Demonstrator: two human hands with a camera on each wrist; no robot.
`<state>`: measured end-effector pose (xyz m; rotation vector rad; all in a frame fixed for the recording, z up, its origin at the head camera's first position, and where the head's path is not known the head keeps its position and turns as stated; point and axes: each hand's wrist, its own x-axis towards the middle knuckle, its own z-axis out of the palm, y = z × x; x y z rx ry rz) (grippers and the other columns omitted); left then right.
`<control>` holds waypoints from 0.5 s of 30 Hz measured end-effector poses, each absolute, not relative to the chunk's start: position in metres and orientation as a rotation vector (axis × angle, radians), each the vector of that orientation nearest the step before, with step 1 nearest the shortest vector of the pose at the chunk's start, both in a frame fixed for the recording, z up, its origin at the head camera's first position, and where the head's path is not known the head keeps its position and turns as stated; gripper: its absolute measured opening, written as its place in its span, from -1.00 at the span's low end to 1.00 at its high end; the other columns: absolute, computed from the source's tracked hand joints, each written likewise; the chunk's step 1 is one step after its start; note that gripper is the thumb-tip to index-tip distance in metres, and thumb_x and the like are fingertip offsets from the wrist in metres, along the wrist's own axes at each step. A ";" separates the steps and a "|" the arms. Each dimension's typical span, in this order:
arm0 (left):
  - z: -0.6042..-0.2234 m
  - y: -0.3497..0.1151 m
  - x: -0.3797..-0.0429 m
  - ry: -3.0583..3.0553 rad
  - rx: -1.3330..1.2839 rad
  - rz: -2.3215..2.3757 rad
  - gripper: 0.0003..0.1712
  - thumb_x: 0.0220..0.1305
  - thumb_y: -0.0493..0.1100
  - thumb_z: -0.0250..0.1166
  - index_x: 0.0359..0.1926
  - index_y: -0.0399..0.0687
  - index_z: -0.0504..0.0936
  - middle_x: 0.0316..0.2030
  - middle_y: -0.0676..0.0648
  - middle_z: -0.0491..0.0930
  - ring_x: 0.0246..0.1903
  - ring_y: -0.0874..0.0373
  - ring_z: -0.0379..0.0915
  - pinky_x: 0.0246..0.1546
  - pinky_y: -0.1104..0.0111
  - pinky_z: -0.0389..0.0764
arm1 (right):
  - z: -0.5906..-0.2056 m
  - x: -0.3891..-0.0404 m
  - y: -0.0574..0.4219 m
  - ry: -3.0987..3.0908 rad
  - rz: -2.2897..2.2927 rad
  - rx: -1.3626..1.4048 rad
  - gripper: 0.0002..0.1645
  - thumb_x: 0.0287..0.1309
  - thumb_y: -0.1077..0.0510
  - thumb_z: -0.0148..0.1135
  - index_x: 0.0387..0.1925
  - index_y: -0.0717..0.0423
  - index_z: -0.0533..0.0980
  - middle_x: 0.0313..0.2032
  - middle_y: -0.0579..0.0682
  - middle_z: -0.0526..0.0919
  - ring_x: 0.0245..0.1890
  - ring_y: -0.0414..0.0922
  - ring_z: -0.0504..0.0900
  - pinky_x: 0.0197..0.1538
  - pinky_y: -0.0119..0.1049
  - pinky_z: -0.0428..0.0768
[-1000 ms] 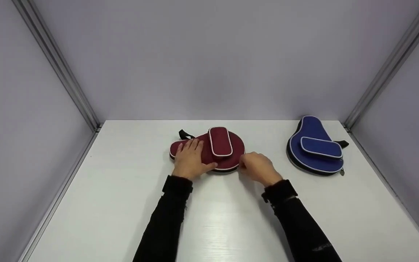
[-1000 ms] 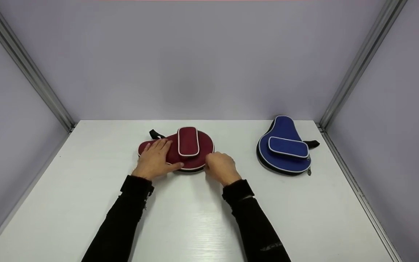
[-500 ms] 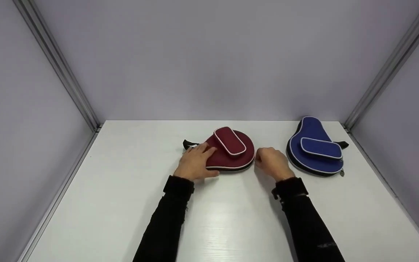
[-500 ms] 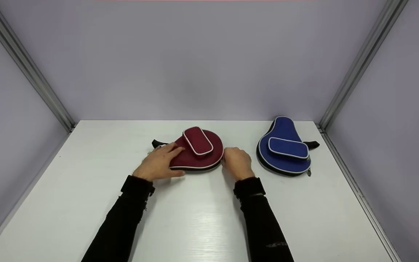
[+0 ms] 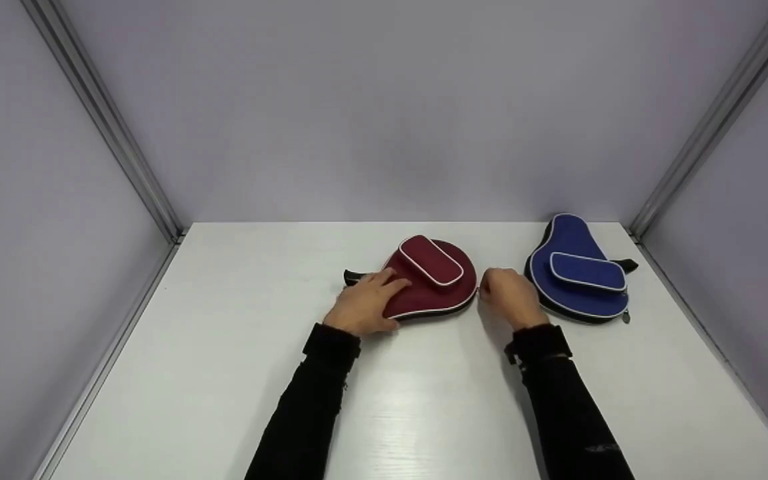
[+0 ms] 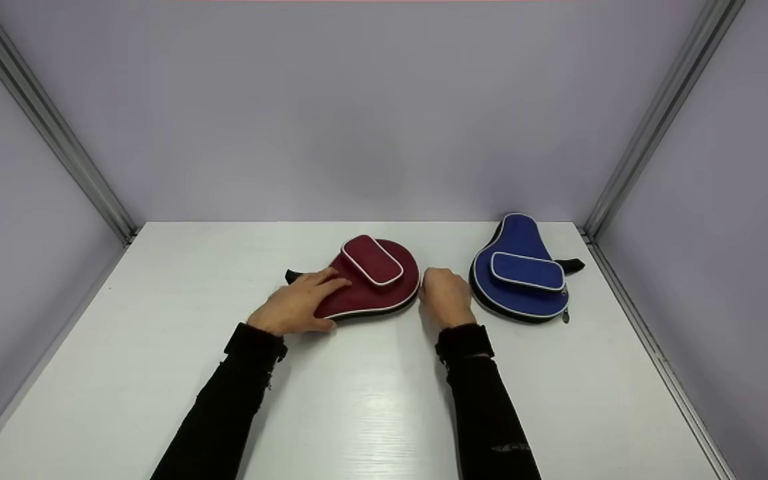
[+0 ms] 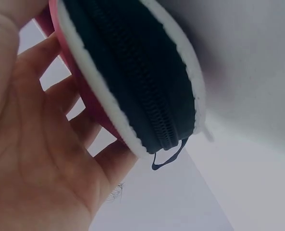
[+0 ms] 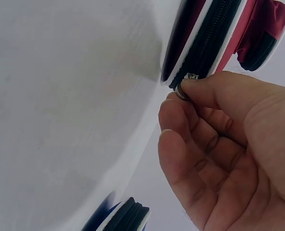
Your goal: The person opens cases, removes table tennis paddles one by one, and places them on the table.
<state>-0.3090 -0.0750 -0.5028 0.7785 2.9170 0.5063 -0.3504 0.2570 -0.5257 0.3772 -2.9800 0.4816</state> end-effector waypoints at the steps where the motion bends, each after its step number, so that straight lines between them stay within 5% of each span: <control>1: -0.503 -0.075 -0.308 2.926 0.783 0.511 -0.01 0.37 -0.05 0.73 0.74 0.18 0.52 0.76 -0.17 0.42 0.71 -0.31 0.40 0.56 -0.30 0.68 | -0.525 -0.350 0.256 -2.986 0.480 0.371 -0.75 0.14 0.35 0.24 -0.59 0.04 0.54 -0.47 -0.02 0.58 -0.42 -0.02 0.44 -0.30 0.04 0.57; 10: -0.508 -0.074 -0.306 3.022 0.787 0.547 -0.15 0.41 -0.15 0.68 0.65 0.11 0.59 0.63 -0.19 0.53 0.59 -0.34 0.52 0.43 -0.31 0.77 | -0.514 -0.344 0.242 -3.032 0.446 0.311 -0.83 0.27 0.35 0.33 -0.43 0.14 0.72 -0.38 0.06 0.76 -0.39 0.01 0.57 -0.22 0.16 0.69; 15: -0.512 -0.073 -0.307 3.065 0.748 0.553 -0.18 0.43 -0.18 0.66 0.63 0.09 0.60 0.60 -0.22 0.56 0.56 -0.33 0.56 0.45 -0.27 0.78 | -0.513 -0.344 0.236 -3.022 0.455 0.333 -0.77 0.22 0.37 0.31 -0.52 0.08 0.61 -0.44 0.02 0.65 -0.41 -0.01 0.50 -0.30 0.02 0.56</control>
